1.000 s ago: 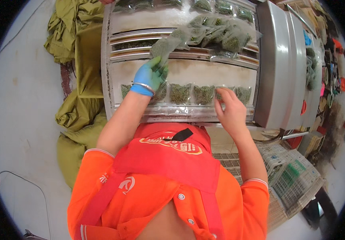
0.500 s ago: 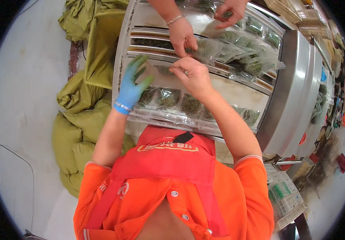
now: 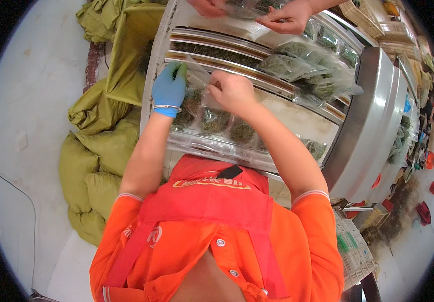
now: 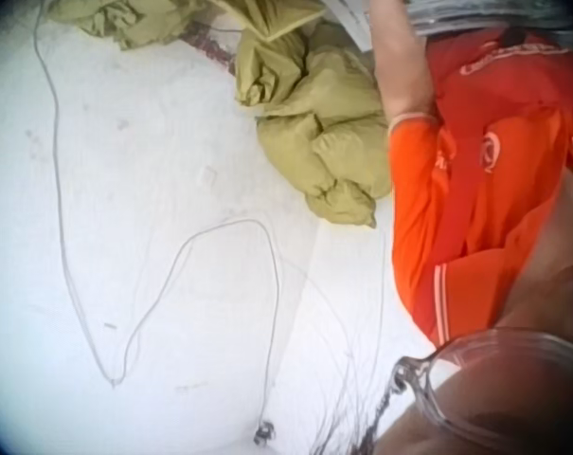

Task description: The person places small portions of dried green herbs into clear plastic bags on a metal tray. They then move the filled bags to a nearby basket. The process is repeated continuously.

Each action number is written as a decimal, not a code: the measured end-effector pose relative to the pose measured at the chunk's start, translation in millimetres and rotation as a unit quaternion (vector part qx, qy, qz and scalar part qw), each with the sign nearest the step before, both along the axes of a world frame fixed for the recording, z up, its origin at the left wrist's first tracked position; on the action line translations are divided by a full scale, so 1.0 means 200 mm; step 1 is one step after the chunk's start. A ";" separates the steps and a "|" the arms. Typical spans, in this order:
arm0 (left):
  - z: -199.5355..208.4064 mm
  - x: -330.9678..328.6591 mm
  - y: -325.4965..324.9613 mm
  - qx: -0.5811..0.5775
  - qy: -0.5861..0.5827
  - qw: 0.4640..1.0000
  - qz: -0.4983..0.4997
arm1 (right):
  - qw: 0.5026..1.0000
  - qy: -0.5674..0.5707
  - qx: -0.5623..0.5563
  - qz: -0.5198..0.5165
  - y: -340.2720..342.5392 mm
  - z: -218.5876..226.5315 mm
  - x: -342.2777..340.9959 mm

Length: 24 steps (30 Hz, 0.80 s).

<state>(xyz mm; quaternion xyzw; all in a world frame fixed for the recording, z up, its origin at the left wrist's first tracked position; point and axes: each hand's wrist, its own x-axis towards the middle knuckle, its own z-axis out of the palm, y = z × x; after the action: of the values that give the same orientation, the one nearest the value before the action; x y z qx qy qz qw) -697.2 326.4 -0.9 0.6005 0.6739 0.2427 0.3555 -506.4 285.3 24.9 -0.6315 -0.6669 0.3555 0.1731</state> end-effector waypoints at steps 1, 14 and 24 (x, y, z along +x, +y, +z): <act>-0.03 -0.01 0.00 0.020 0.062 0.998 -0.006 | 0.999 -0.024 0.025 0.012 0.00 -0.04 -0.01; 0.05 0.07 -0.25 0.066 0.280 0.933 -0.215 | 0.908 -0.205 0.357 0.079 0.09 -0.17 0.19; -0.12 0.01 -0.07 0.196 0.275 0.915 -0.220 | 0.908 -0.198 0.368 -0.025 -0.18 0.18 0.24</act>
<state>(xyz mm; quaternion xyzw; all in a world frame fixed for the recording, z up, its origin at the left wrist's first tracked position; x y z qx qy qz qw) -694.5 313.3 -25.4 0.8343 0.5348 0.1103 0.0757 -458.4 248.8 60.4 -0.5965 -0.7553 -0.0518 0.2665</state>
